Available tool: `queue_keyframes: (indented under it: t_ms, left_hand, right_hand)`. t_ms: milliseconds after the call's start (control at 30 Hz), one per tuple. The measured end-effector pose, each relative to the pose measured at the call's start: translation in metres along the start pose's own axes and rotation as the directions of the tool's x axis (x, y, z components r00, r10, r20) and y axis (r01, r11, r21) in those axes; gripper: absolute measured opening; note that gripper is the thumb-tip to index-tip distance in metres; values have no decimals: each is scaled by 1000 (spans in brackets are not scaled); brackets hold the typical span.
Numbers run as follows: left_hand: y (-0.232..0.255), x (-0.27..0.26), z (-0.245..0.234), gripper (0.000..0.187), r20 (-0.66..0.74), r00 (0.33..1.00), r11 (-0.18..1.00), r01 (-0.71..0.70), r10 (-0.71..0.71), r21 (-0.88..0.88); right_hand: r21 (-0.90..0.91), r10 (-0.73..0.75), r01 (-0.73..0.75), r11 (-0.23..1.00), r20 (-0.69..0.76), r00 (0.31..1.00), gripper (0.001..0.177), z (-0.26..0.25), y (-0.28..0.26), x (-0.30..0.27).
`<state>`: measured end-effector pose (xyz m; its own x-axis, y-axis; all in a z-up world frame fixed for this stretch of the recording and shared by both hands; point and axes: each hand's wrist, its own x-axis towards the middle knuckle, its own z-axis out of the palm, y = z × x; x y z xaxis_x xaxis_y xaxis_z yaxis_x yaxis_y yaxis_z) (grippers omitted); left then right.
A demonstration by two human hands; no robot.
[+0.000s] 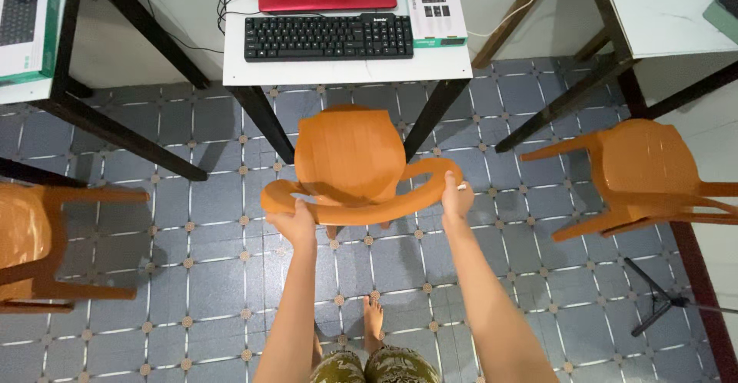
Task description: The person wipes the surfaces of several orange plastic chairs using a white tissue. They clean the seat, backrest, and legs of each chair individually, moving from one chair to the next in a room with computer desks.
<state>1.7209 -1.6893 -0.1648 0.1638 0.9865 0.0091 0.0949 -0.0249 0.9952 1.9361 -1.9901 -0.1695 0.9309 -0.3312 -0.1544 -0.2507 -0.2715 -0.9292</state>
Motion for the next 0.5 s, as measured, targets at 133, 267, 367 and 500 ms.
queue_keyframes:
  t_ms: [133,267,367,500]
  left_hand:
    - [-9,8,1,60,35,999,999,-41,40,24]
    - [-7,5,-5,56,92,994,999,52,-51,-6]
    - [-1,8,-1,57,103,993,995,71,-64,-70]
    - [4,5,-4,54,98,994,995,50,-42,-82]
  right_hand:
    - [64,20,-23,998,37,999,40,5,-2,-8]
    - [111,34,-41,993,67,997,43,1,1,-19]
    - [43,-14,10,999,79,997,41,0,-9,-29]
    - [167,-13,-28,986,241,970,37,-2,-20,-63]
